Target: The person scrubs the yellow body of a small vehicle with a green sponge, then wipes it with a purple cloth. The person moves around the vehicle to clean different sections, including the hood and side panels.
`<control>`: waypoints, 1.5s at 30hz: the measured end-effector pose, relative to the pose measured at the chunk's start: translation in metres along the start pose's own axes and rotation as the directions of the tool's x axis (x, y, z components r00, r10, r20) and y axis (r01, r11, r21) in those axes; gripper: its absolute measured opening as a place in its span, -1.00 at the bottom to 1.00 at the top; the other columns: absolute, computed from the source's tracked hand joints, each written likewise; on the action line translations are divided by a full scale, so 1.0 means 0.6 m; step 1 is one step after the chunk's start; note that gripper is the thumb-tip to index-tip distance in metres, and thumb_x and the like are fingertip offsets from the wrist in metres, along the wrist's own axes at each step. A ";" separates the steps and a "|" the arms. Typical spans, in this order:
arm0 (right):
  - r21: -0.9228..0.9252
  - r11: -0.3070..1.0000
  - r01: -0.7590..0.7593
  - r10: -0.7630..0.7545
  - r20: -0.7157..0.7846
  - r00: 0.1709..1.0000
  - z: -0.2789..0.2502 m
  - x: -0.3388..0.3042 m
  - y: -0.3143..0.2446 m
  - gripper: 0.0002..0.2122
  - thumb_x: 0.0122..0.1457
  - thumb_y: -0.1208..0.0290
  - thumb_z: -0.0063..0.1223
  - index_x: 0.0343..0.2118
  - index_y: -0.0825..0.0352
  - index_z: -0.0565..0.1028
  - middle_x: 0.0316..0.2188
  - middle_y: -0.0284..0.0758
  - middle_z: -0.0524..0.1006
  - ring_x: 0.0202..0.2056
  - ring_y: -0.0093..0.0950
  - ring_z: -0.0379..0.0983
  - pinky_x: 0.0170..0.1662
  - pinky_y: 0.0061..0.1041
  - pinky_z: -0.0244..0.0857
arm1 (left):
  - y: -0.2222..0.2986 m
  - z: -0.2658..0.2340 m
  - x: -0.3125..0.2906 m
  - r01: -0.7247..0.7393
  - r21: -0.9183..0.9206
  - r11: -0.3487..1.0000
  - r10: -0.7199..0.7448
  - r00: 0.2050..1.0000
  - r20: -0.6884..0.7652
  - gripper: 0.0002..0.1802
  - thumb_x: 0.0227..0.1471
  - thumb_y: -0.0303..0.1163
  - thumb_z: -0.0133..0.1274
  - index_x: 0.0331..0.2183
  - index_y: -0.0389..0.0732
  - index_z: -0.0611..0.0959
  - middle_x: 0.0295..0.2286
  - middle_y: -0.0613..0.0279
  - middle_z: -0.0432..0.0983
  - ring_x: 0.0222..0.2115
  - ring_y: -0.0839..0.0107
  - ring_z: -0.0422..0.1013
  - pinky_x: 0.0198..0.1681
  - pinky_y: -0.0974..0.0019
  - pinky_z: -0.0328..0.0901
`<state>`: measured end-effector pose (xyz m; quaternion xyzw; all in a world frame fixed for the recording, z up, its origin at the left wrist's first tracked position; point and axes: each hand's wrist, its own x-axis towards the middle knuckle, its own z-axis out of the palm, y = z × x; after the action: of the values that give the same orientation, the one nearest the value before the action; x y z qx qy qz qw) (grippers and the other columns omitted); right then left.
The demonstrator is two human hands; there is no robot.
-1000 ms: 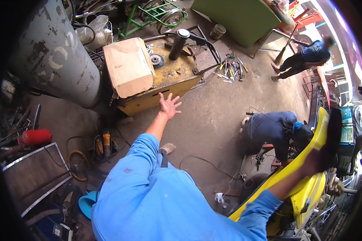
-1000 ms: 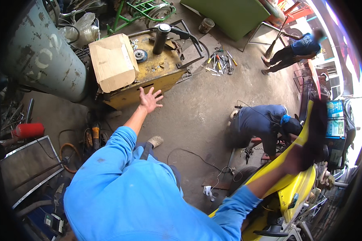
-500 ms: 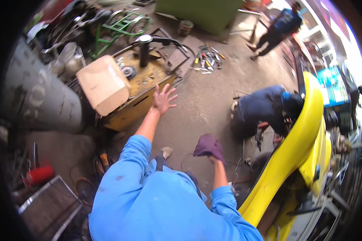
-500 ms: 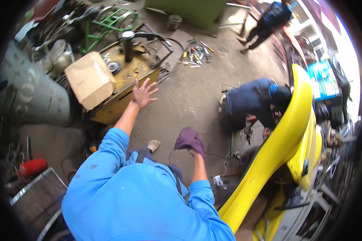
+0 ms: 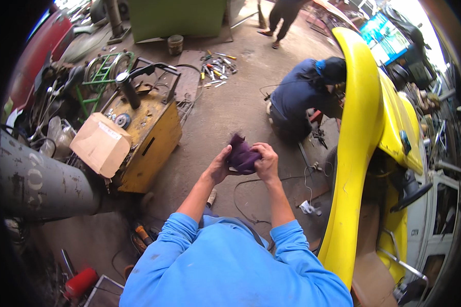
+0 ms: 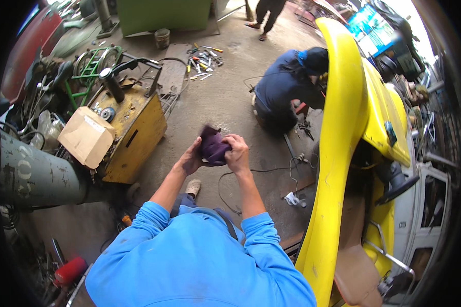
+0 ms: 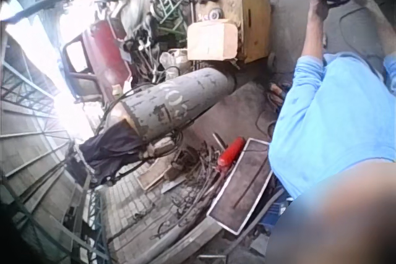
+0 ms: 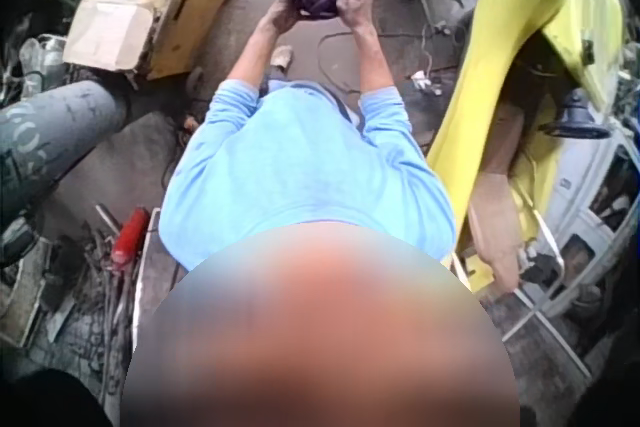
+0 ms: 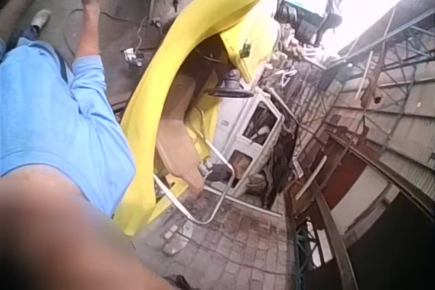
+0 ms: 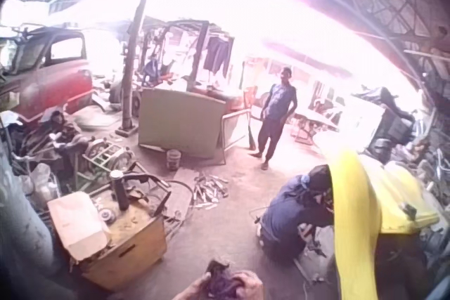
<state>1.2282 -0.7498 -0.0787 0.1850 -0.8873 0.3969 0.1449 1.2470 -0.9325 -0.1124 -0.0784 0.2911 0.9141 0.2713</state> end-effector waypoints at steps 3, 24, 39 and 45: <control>0.461 0.874 -0.155 0.262 -0.178 0.949 -0.040 -0.033 -0.009 -0.73 -0.16 0.74 -0.04 -0.32 0.37 0.45 -0.35 -0.22 0.52 -0.27 -0.39 0.48 -0.16 -0.52 0.34 | -0.031 0.025 -0.005 0.010 0.162 0.987 0.012 0.991 -0.131 -0.44 0.01 -0.05 0.06 -0.11 -0.30 0.44 -0.18 0.12 0.47 -0.17 0.27 0.42 -0.07 0.17 0.32; 0.508 0.674 -0.536 0.636 -0.032 0.771 -0.207 -0.346 0.092 -0.71 -0.16 0.67 -0.13 -0.30 0.41 0.51 -0.46 -0.35 0.55 -0.51 -0.61 0.41 -0.42 -0.59 0.30 | -0.117 0.112 -0.073 0.105 0.837 0.538 0.170 0.958 -0.229 -0.61 -0.04 -0.22 0.08 -0.20 -0.27 0.57 -0.37 0.24 0.55 -0.31 0.35 0.46 -0.09 0.26 0.23; 0.428 0.871 -0.242 0.332 -0.150 0.931 -0.281 -0.336 -0.045 -0.61 -0.16 0.70 0.02 -0.16 0.35 0.50 -0.20 -0.16 0.53 -0.13 -0.30 0.47 -0.06 -0.46 0.35 | -0.153 0.248 -0.178 -0.458 0.095 0.884 0.389 0.832 0.396 -0.18 0.00 0.26 -0.16 0.02 -0.28 0.31 -0.06 -0.04 0.31 0.02 0.08 0.23 0.09 -0.01 0.15; 0.179 0.980 -0.084 -0.002 0.437 0.899 -0.313 -0.326 -0.077 -0.58 -0.09 0.45 0.19 -0.08 0.32 0.45 -0.05 -0.16 0.44 -0.02 -0.23 0.37 0.08 -0.33 0.23 | -0.256 0.218 -0.177 -0.288 0.851 0.438 0.096 0.957 0.275 -0.21 0.00 0.20 -0.14 0.08 -0.20 0.25 0.02 0.00 0.21 0.06 0.17 0.17 0.10 0.05 0.10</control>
<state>1.4432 -0.5944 -0.0068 0.2633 -0.8581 0.4328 -0.0840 1.4217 -0.8003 -0.0488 0.1925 0.7021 0.6581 0.1920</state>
